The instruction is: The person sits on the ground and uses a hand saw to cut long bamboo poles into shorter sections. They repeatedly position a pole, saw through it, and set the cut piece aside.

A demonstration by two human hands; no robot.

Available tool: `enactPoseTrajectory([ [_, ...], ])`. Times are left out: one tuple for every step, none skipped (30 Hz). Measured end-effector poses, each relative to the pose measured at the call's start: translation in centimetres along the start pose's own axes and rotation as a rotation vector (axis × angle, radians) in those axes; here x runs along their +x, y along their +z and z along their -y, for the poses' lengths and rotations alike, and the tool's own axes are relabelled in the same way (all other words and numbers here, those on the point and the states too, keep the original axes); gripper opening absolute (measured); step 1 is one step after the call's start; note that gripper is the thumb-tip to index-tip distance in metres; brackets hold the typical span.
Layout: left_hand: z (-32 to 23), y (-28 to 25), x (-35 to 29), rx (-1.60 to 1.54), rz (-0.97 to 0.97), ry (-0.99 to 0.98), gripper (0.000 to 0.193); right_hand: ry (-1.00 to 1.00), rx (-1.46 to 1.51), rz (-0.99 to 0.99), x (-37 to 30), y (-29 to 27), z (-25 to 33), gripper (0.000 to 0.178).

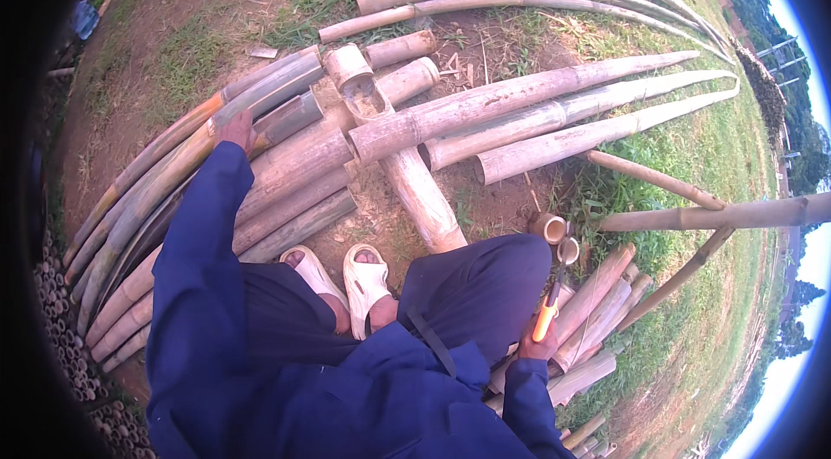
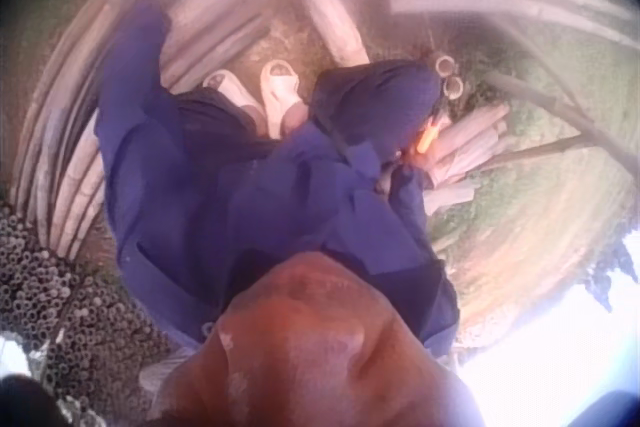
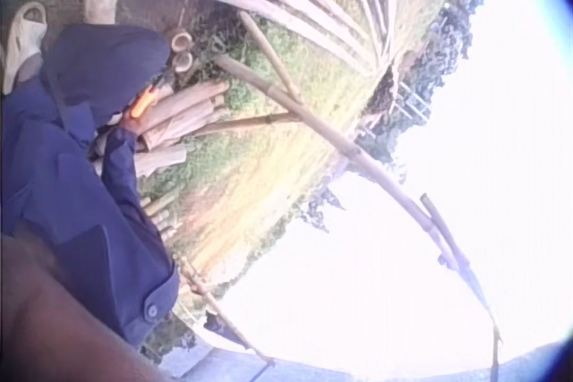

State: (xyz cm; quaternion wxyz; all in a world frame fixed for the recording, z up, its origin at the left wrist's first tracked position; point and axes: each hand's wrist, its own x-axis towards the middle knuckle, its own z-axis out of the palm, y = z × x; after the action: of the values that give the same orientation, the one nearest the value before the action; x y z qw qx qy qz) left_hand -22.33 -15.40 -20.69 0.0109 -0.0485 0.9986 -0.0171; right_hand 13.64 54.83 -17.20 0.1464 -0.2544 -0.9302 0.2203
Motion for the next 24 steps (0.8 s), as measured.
enactPoseTrajectory([
  [0.0, -2.3, 0.4, -0.091, -0.025, -0.042, 0.029, -0.037, 0.067, -0.008, -0.5, 1.1, -2.6, 0.023],
  [1.8, -4.5, -0.3, -0.12, -0.03, -0.117, 0.033, -0.026, 0.09, 0.093, -0.6, 2.0, -1.5, 0.038],
  [1.4, -6.1, 0.1, -0.097, -0.03, -0.12, 0.041, -0.037, 0.276, 0.101, -1.5, 3.3, -6.5, 0.045],
  [1.6, -8.3, -1.5, -0.112, -0.049, -0.143, 0.043, 0.01, 0.247, 0.239, -1.2, 3.9, -5.6, 0.058],
  [1.2, -10.7, -3.0, -0.136, -0.001, -0.189, 0.046, 0.048, 0.203, 0.371, -0.8, 4.1, -4.9, 0.072],
  [-0.6, -12.1, -3.0, -0.191, -0.011, -0.156, 0.05, -0.167, -0.039, 0.319, -1.4, 4.5, -10.5, 0.07],
  [-1.9, -12.9, -3.2, -0.303, -0.031, -0.073, 0.053, -0.342, -0.177, 0.444, -1.2, 4.2, -15.8, 0.072],
  [-2.1, -13.6, -4.6, -0.316, -0.025, -0.006, 0.054, -0.469, -0.164, 0.462, -1.1, 4.9, -16.0, 0.07],
  [-0.7, -12.5, -6.2, -0.265, -0.1, 0.072, 0.048, -0.616, -0.162, 0.471, 0.8, 4.2, -15.4, 0.069],
  [0.9, -11.5, -7.8, -0.208, -0.164, 0.156, 0.042, -0.289, 0.119, 0.489, 2.5, 4.6, -14.5, 0.061],
  [0.6, -11.9, -8.6, -0.143, -0.149, 0.091, 0.035, -0.203, 0.131, 0.453, 4.5, 3.5, -12.2, 0.057],
  [0.6, -12.9, -9.4, -0.081, -0.135, 0.023, 0.029, -0.122, 0.145, 0.421, 6.6, 2.0, -7.9, 0.057],
  [1.8, -14.1, -10.9, -0.05, -0.206, -0.045, 0.026, 0.089, 0.308, 0.397, 8.7, 0.6, 0.8, 0.062],
  [1.5, -15.6, -9.9, -0.051, -0.292, -0.054, 0.023, -0.104, 0.166, 0.344, 12.1, -0.9, 0.2, 0.061],
  [1.4, -17.4, -8.7, -0.043, -0.376, -0.062, 0.02, -0.177, 0.243, 0.285, 15.0, -1.3, -0.5, 0.058],
  [2.9, -19.4, -8.7, 0.033, -0.405, -0.084, 0.019, -0.223, 0.27, 0.255, 15.1, -1.9, 6.1, 0.055],
  [4.2, -21.1, -8.2, 0.079, -0.624, -0.028, 0.018, -0.29, 0.34, 0.242, 15.9, -2.3, 8.7, 0.054],
  [4.5, -23.6, -8.6, 0.114, -0.729, 0.002, 0.018, -0.35, 0.418, 0.232, 16.4, -2.1, 10.8, 0.053],
  [4.8, -26.3, -9.1, 0.151, -0.83, 0.035, 0.017, -0.44, 0.477, 0.239, 16.6, -1.8, 13.6, 0.053],
  [5.4, -28.1, -9.9, 0.192, -0.93, 0.067, 0.017, -0.532, 0.537, 0.247, 16.4, -1.6, 16.7, 0.053],
  [5.0, -28.7, -11.0, 0.175, -0.855, 0.085, 0.016, -0.619, 0.594, 0.251, 15.9, -1.5, 20.0, 0.052],
  [3.6, -28.8, -12.8, 0.154, -0.777, 0.107, 0.015, -0.666, 0.618, 0.248, 14.7, -2.2, 24.1, 0.051],
  [2.1, -28.8, -14.3, 0.129, -0.702, 0.132, 0.014, -0.711, 0.638, 0.241, 13.3, -2.9, 28.2, 0.051],
  [1.2, -28.1, -15.4, 0.128, -0.625, 0.189, 0.014, -0.815, 0.725, 0.192, 12.3, -3.2, 31.8, 0.049],
])
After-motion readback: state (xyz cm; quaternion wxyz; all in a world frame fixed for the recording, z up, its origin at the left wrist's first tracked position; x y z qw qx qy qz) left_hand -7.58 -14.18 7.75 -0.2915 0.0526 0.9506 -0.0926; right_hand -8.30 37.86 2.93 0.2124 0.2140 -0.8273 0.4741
